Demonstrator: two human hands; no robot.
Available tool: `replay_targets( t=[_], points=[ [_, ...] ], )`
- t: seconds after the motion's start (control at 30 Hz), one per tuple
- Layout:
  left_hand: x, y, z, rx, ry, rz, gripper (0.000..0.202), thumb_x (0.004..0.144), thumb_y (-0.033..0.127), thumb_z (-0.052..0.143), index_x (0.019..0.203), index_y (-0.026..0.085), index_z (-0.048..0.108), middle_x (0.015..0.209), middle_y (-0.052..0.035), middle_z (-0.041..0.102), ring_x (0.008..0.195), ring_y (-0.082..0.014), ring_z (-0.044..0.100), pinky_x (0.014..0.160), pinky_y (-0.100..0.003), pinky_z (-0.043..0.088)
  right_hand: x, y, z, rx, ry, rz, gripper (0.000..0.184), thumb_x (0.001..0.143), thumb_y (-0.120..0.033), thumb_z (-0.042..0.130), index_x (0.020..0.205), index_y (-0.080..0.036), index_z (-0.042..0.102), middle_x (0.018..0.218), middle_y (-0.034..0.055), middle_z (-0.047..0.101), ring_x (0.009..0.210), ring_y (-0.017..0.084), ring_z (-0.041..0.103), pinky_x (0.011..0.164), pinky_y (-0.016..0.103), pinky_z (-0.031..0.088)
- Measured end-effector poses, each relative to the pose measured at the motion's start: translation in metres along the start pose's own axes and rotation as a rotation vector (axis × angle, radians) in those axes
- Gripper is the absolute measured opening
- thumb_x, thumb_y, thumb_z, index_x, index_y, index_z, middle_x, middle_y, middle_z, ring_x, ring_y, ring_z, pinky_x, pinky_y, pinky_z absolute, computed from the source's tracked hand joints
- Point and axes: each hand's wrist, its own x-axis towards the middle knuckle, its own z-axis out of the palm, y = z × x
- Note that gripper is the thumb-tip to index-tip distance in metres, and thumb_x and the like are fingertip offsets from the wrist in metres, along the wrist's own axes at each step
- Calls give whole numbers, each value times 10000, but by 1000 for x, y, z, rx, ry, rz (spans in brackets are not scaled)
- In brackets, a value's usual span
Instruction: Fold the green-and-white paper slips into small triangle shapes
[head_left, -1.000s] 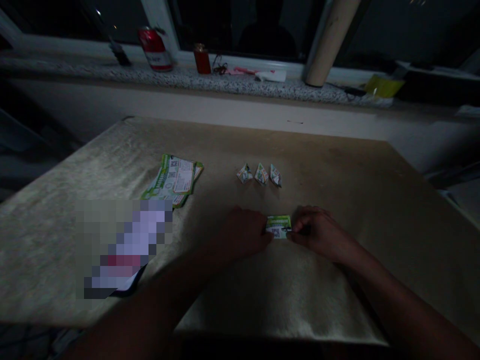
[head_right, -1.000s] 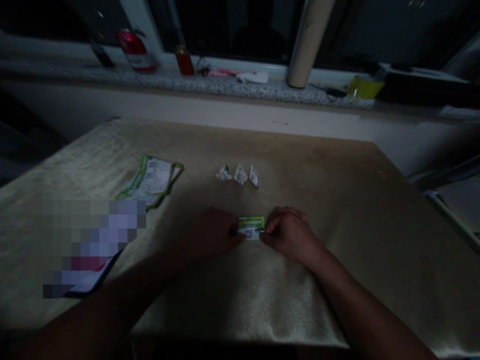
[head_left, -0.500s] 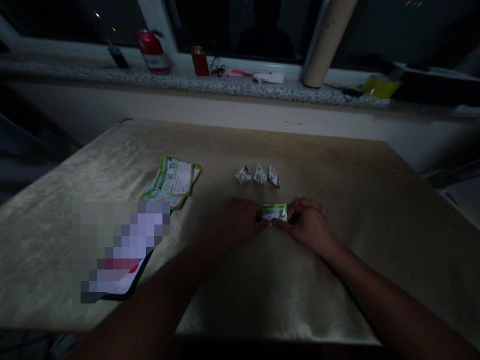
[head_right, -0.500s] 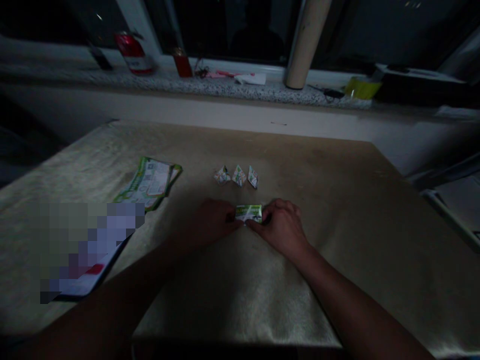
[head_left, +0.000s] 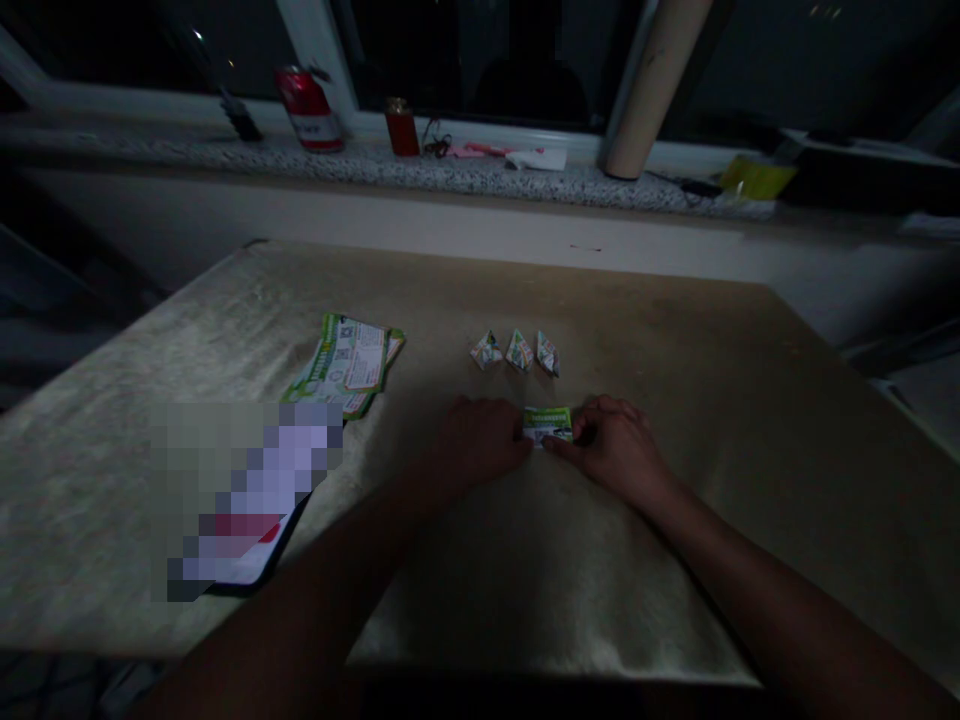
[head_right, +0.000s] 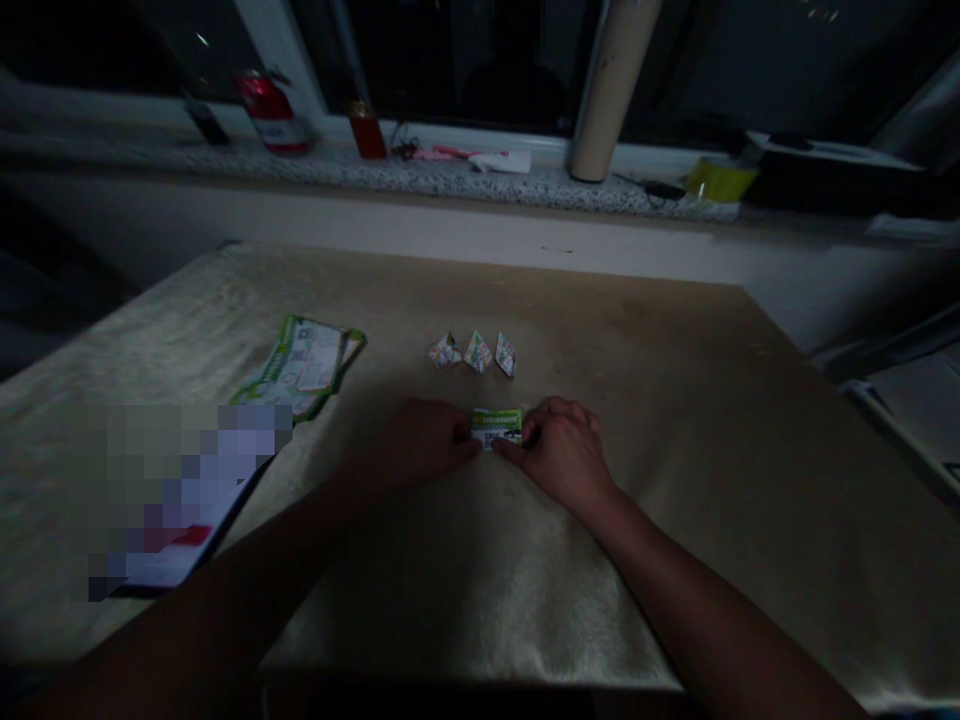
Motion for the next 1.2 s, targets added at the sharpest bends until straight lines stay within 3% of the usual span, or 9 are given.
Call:
replay_targets(
  t=[0.5, 0.83, 0.93, 1.03, 1.2],
  points=[
    [0, -15, 0, -67, -58, -115, 289, 803, 408, 582, 867, 193, 764, 848, -99, 756, 768, -222, 706, 669, -295, 482, 0, 3, 3, 7, 13, 6, 331, 732, -529, 767, 671, -224, 653, 827, 46, 674, 873, 266, 619, 824, 418, 397],
    [-6, -23, 10, -127, 61, -66, 290, 834, 414, 558, 840, 193, 746, 804, -65, 734, 748, -208, 673, 691, -307, 461, -1, 3, 2, 19, -2, 14, 334, 741, -528, 759, 674, -222, 642, 832, 41, 668, 892, 264, 618, 849, 421, 397],
    [-9, -23, 13, -188, 113, -13, 265, 851, 406, 570, 858, 190, 723, 831, -49, 723, 756, -191, 658, 726, -305, 469, -1, 3, 3, 35, 2, 7, 323, 734, -513, 770, 674, -221, 646, 822, 35, 667, 863, 250, 617, 849, 414, 394],
    [-12, -21, 14, -202, 156, 114, 194, 828, 334, 630, 920, 187, 716, 936, -50, 704, 883, -195, 647, 844, -311, 472, -1, 6, 4, 67, 15, 1, 276, 747, -463, 768, 686, -221, 650, 813, 32, 664, 845, 237, 616, 831, 394, 405],
    [-10, -18, 14, -133, 133, 244, 194, 886, 300, 619, 1001, 192, 732, 1056, -70, 660, 1026, -214, 602, 944, -334, 452, -2, 11, 2, 145, 35, -40, 166, 793, -374, 728, 803, -215, 679, 872, 51, 687, 889, 236, 626, 847, 383, 445]
  ],
)
